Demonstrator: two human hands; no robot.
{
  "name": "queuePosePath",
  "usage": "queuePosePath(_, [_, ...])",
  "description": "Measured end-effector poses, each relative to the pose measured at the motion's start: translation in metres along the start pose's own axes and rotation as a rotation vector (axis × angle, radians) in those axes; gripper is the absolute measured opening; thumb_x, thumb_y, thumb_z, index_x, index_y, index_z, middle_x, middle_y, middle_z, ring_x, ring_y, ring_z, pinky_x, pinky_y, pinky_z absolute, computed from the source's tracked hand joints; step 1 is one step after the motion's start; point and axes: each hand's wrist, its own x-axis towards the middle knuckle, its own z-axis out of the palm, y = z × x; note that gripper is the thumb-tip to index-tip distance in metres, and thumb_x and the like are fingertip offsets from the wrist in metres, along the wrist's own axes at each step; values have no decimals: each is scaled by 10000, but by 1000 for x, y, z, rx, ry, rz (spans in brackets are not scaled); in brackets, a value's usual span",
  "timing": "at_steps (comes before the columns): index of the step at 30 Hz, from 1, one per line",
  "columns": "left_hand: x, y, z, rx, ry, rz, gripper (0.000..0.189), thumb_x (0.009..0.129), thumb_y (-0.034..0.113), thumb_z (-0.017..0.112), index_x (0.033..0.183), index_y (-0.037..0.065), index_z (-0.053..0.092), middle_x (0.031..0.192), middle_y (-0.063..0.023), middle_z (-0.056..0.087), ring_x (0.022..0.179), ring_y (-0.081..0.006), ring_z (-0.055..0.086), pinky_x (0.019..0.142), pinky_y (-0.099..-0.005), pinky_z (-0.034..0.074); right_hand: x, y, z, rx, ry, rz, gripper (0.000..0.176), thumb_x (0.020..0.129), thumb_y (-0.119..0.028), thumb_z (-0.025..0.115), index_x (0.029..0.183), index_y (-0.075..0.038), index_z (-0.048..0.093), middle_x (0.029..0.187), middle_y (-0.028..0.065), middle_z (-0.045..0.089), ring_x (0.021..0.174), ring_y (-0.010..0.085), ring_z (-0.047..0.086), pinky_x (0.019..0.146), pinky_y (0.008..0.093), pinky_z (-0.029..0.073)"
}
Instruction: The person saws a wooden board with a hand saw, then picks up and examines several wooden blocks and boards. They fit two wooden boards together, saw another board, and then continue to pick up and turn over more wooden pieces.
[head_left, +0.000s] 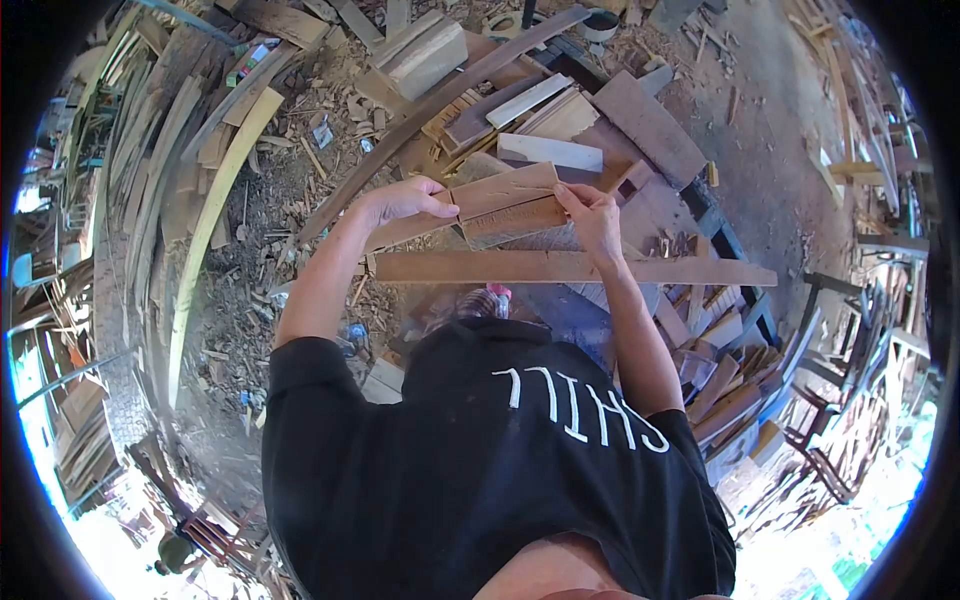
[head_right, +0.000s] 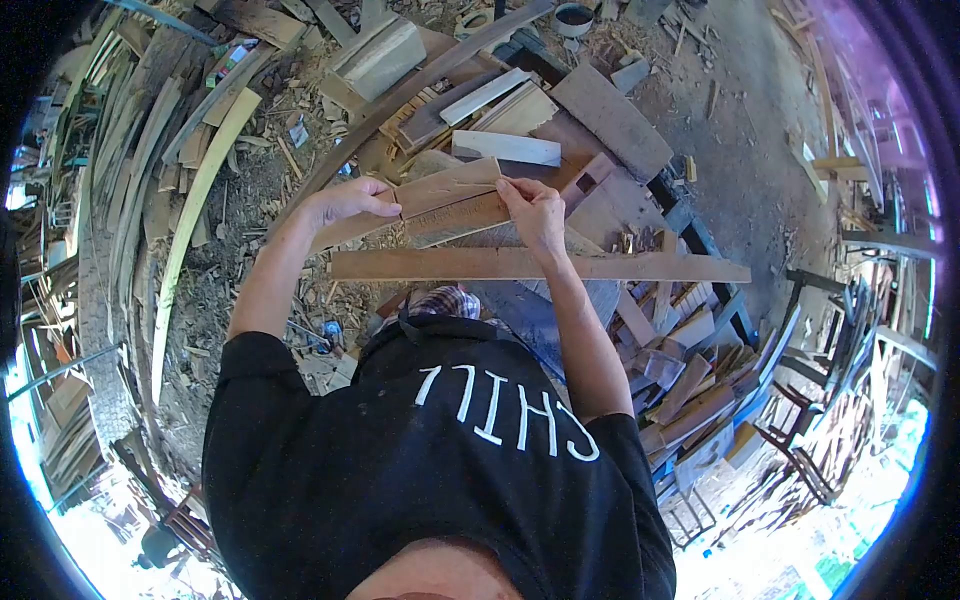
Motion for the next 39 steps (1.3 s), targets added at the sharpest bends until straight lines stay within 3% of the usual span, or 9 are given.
queuePosePath(5, [2, -4, 0, -15, 16, 32, 465, 808, 352, 717, 1132, 26, 645, 1035, -36, 667, 931, -111, 582, 871, -269, 410, 2, 1, 0, 20, 5, 2, 293, 859, -270, 680, 1022, -30, 718, 810, 53, 711, 731, 93, 607, 673, 251, 482])
queuePosePath(14, [2, -3, -3, -100, -40, -9, 425, 824, 276, 683, 1161, 21, 640, 1064, -33, 673, 949, -103, 597, 903, -266, 416, 9, 17, 1, 76, -15, 9, 286, 860, -280, 681, 1029, -54, 725, 771, 10, 687, 679, 65, 546, 625, 243, 453])
queuePosePath(16, [5, -7, -4, -112, -37, 8, 479, 778, 307, 710, 1155, 21, 643, 1097, -91, 665, 1010, -165, 599, 925, -285, 411, 7, 16, 1, 85, -13, -6, 285, 860, -281, 681, 1027, -55, 726, 771, 6, 685, 677, 64, 541, 623, 242, 449])
queuePosePath(25, [10, -10, -8, -24, 26, -55, 549, 742, 355, 733, 1168, 22, 640, 1248, -145, 588, 1193, -226, 492, 1027, -339, 328, 4, 7, 0, 69, -7, 43, 281, 863, -273, 687, 1015, -40, 727, 767, 5, 674, 678, 62, 542, 621, 229, 442])
queuePosePath(28, [11, -12, -5, 28, 136, -67, 536, 765, 362, 731, 1168, 20, 641, 1119, -96, 650, 1073, -178, 565, 991, -305, 352, 6, 11, -2, 164, -64, 48, 285, 881, -271, 676, 1018, -24, 714, 827, 13, 682, 705, 70, 597, 618, 210, 459])
queuePosePath(32, [-1, 2, -1, -2, 173, -31, 514, 762, 354, 748, 1142, 23, 650, 1116, -88, 647, 1033, -171, 576, 962, -303, 375, 7, 9, -3, 142, -62, 53, 288, 887, -262, 668, 997, 2, 705, 828, 29, 681, 702, 78, 607, 621, 202, 464])
queuePosePath(35, [10, -9, -9, -113, 13, -44, 470, 766, 323, 757, 1115, 25, 658, 1082, -74, 656, 994, -156, 585, 922, -305, 403, 9, 12, -3, 177, -77, 57, 291, 873, -285, 691, 1003, -26, 720, 806, 6, 676, 679, 53, 574, 598, 211, 460])
queuePosePath(37, [12, -10, -11, -103, -84, -57, 617, 748, 395, 756, 1212, 22, 594, 1261, -143, 564, 1198, -237, 479, 1013, -360, 330, 10, 13, -3, 184, -83, 57, 291, 874, -289, 690, 999, -28, 720, 807, 6, 675, 681, 55, 577, 599, 210, 461])
queuePosePath(39, [14, -15, -10, -101, -58, -46, 597, 748, 390, 757, 1195, 25, 606, 1236, -139, 579, 1184, -232, 490, 1008, -358, 335, 11, 15, -3, 195, -84, 60, 290, 875, -292, 688, 996, -31, 720, 807, 7, 675, 683, 57, 581, 599, 210, 462])
